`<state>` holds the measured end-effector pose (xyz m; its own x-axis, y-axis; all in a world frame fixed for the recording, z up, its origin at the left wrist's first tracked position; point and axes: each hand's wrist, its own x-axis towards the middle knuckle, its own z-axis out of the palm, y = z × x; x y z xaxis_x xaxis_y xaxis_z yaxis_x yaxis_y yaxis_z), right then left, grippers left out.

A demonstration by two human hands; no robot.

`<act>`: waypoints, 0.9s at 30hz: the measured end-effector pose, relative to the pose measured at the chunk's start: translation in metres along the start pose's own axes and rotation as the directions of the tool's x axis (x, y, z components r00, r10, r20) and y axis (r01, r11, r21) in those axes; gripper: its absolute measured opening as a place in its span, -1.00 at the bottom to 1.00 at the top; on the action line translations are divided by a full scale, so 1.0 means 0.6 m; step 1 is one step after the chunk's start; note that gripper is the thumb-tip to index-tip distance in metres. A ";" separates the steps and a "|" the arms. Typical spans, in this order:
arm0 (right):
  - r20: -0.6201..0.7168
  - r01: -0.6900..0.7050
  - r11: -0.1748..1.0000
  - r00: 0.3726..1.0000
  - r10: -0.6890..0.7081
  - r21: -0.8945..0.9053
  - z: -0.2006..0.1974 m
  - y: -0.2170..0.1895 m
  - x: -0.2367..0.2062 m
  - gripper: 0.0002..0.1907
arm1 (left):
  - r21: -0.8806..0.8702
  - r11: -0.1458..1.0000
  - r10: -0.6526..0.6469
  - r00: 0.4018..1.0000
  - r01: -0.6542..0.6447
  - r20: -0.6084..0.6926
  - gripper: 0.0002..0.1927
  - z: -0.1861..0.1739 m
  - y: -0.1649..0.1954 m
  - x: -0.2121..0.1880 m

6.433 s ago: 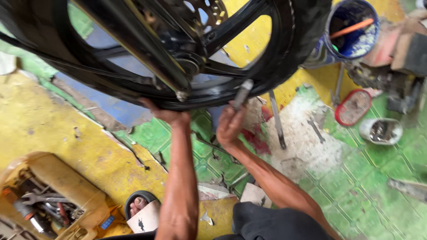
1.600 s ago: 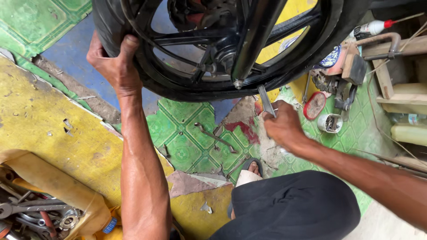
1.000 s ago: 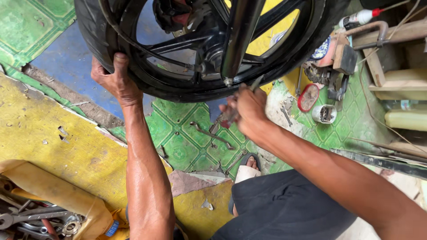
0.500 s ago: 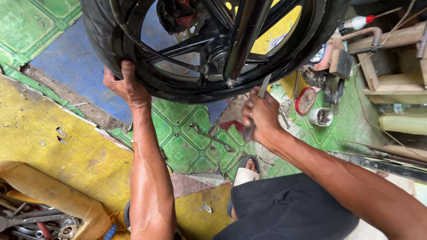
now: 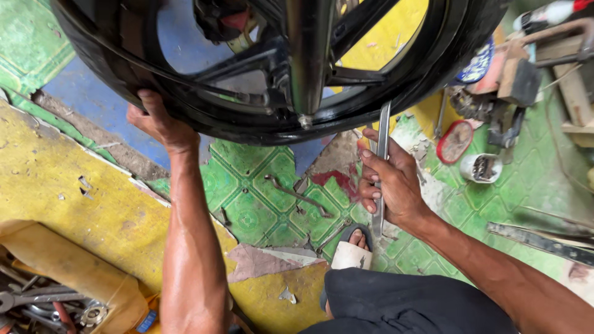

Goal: The person loosens the front axle nut of a motorcycle with a wrench while steadying the wheel, then rocks and pulls the wheel and fork assembly to free it, and finally wipes the rim and hub area with a cloth.

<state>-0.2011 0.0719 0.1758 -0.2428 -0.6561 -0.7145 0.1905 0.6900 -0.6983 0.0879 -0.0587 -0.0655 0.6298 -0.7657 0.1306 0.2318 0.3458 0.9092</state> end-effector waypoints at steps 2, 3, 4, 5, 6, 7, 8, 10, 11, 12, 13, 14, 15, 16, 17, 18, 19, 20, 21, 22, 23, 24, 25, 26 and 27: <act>0.063 0.016 1.000 0.998 -0.017 0.015 -0.006 0.008 0.002 -0.47 | -0.020 1.000 0.016 0.999 -0.015 0.046 -0.31 -0.010 -0.004 0.018; 0.086 0.014 0.999 0.996 -0.018 0.037 -0.007 0.015 0.002 -0.47 | -0.022 1.000 0.012 0.997 -0.010 0.075 -0.32 -0.019 -0.004 0.023; 0.118 0.019 0.998 0.993 -0.025 0.053 -0.008 0.018 0.003 -0.47 | -0.008 1.000 0.020 0.997 -0.020 0.081 -0.34 -0.025 -0.003 0.030; 0.151 0.028 0.997 0.988 -0.038 0.073 -0.007 0.023 0.004 -0.47 | 0.004 0.999 0.034 0.995 -0.034 0.089 -0.35 -0.031 -0.003 0.038; 0.144 0.024 0.997 0.989 -0.036 0.078 -0.005 0.026 0.005 -0.48 | 0.015 0.999 0.039 0.994 -0.041 0.098 -0.36 -0.034 -0.001 0.043; 0.138 0.021 0.997 0.990 -0.032 0.075 -0.001 0.029 0.006 -0.49 | 0.030 0.999 0.024 0.996 -0.026 0.087 -0.36 -0.038 0.001 0.042; 0.132 0.030 0.996 0.990 -0.041 0.082 0.005 0.031 0.010 -0.51 | 0.037 0.999 0.018 0.996 -0.021 0.085 -0.37 -0.036 0.002 0.046; 0.096 -0.029 0.976 0.995 0.008 0.218 0.027 0.035 0.022 -0.61 | 0.013 1.000 0.003 0.998 -0.004 0.066 -0.38 -0.032 0.006 0.044; 0.081 -0.045 0.957 0.996 0.023 0.287 0.042 0.035 0.033 -0.65 | -0.020 1.000 -0.003 0.999 0.004 0.053 -0.38 -0.027 0.007 0.042; 0.101 -0.041 0.928 0.995 0.003 0.370 0.055 0.035 0.043 -0.71 | -0.045 0.999 -0.018 0.999 0.019 0.033 -0.39 -0.026 0.010 0.037; 0.121 -0.042 0.888 0.993 -0.015 0.457 0.071 0.039 0.054 -0.76 | -0.062 0.998 -0.016 0.998 0.020 0.057 -0.39 -0.024 0.013 0.034; 0.145 -0.046 0.839 0.989 -0.039 0.542 0.089 0.042 0.069 -0.78 | -0.078 0.997 -0.007 0.997 0.013 0.083 -0.37 -0.022 0.015 0.032; 0.164 -0.038 0.797 0.983 -0.078 0.603 0.104 0.047 0.083 -0.79 | -0.088 0.996 -0.005 0.995 0.014 0.103 -0.34 -0.023 0.018 0.029; 0.179 -0.033 0.750 0.977 -0.115 0.660 0.117 0.054 0.099 -0.80 | -0.087 0.996 -0.028 0.996 0.035 0.083 -0.34 -0.022 0.018 0.027; 0.197 -0.034 0.700 0.968 -0.153 0.713 0.127 0.062 0.115 -0.81 | -0.085 0.995 -0.046 0.997 0.051 0.060 -0.33 -0.021 0.017 0.025; 0.156 0.043 0.709 0.965 -0.213 0.704 0.138 0.077 0.125 -0.80 | -0.079 0.995 -0.064 0.997 0.066 0.039 -0.32 -0.023 0.017 0.024; 0.112 0.122 0.711 0.956 -0.273 0.692 0.146 0.091 0.136 -0.77 | -0.075 0.994 -0.078 0.996 0.080 0.032 -0.31 -0.024 0.015 0.022; 0.063 0.206 0.707 0.940 -0.334 0.677 0.145 0.105 0.143 -0.75 | -0.076 0.992 -0.095 0.995 0.097 0.028 -0.29 -0.023 0.012 0.018; 0.071 0.259 0.717 0.916 -0.395 0.647 0.142 0.119 0.150 -0.74 | -0.081 0.990 -0.110 0.994 0.112 0.024 -0.27 -0.022 0.008 0.014; 0.082 0.314 0.722 0.886 -0.456 0.617 0.136 0.130 0.156 -0.74 | -0.102 0.988 -0.117 0.993 0.119 0.029 -0.26 -0.021 0.005 0.013; 0.097 0.365 0.727 0.856 -0.507 0.581 0.130 0.139 0.163 -0.74 | -0.120 0.984 -0.130 0.991 0.133 0.029 -0.23 -0.018 0.002 0.012; 0.097 0.381 0.701 0.837 -0.539 0.603 0.127 0.148 0.170 -0.74 | -0.133 0.979 -0.155 0.988 0.157 0.029 -0.19 -0.019 -0.001 0.003; 0.089 0.400 0.667 0.815 -0.573 0.628 0.125 0.154 0.176 -0.74 | -0.154 0.969 -0.192 0.981 0.193 0.021 -0.17 -0.020 -0.001 -0.003; 0.081 0.424 0.628 0.785 -0.614 0.653 0.123 0.156 0.185 -0.74 | -0.182 0.958 -0.222 0.975 0.221 0.017 -0.15 -0.015 -0.004 -0.005; 0.050 0.463 0.624 0.777 -0.627 0.630 0.123 0.157 0.193 -0.75 | -0.211 0.946 -0.251 0.968 0.247 0.009 -0.13 -0.013 -0.005 -0.009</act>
<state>-0.1408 0.0382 0.0240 -0.2603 -0.9581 -0.1195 0.6055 -0.0655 -0.7931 0.0896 -0.0515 -0.0721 0.5449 -0.8327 -0.0981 0.5310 0.2521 0.8090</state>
